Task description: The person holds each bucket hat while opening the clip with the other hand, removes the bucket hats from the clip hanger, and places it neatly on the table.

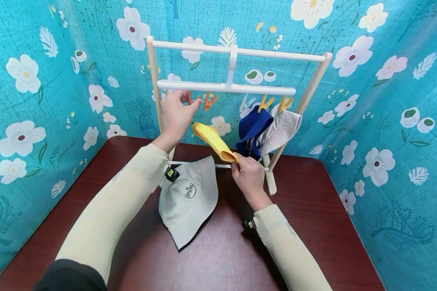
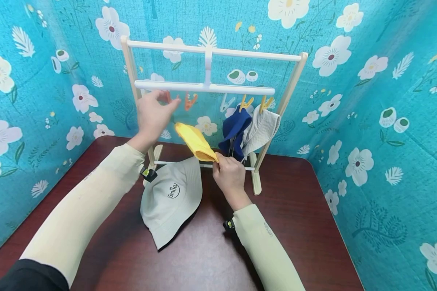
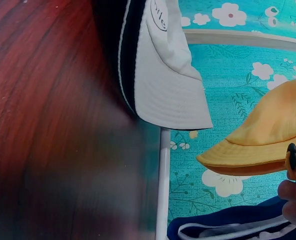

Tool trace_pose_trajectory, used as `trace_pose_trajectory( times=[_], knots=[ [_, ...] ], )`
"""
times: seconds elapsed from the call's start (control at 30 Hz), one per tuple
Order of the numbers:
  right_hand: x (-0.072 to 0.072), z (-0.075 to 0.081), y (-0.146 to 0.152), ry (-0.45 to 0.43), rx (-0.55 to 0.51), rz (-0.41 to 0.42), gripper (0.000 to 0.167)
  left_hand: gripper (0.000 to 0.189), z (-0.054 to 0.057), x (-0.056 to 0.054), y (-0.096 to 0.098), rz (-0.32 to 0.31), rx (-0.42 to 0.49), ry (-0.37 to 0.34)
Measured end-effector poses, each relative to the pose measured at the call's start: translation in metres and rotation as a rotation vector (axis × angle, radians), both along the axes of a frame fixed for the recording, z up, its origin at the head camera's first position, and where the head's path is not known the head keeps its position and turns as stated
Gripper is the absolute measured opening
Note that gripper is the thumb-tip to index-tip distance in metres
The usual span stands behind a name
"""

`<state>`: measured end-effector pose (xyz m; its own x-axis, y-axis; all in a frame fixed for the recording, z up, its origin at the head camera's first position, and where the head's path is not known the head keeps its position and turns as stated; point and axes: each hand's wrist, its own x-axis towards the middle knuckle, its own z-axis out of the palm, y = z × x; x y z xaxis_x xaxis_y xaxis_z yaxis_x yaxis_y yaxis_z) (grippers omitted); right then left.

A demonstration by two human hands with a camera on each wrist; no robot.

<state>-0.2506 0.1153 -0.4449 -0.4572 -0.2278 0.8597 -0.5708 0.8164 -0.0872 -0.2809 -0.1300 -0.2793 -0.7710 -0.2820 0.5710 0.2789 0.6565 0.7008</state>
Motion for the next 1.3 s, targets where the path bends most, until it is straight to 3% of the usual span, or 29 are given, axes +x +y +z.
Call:
trace_pose_trajectory(
  times=[0.47,0.77,1.3],
  knots=[
    [0.006,-0.002,0.012,0.031,0.014,0.019,0.026,0.038,0.008,0.001,-0.009,0.027,-0.023,0.045],
    [0.012,-0.003,0.015,0.044,0.049,0.015,0.028,0.039,0.015,0.003,-0.012,0.047,-0.039,0.033],
    [0.016,-0.005,0.021,0.057,0.066,0.026,0.028,0.041,0.016,0.005,-0.011,0.070,-0.095,0.050]
  ],
)
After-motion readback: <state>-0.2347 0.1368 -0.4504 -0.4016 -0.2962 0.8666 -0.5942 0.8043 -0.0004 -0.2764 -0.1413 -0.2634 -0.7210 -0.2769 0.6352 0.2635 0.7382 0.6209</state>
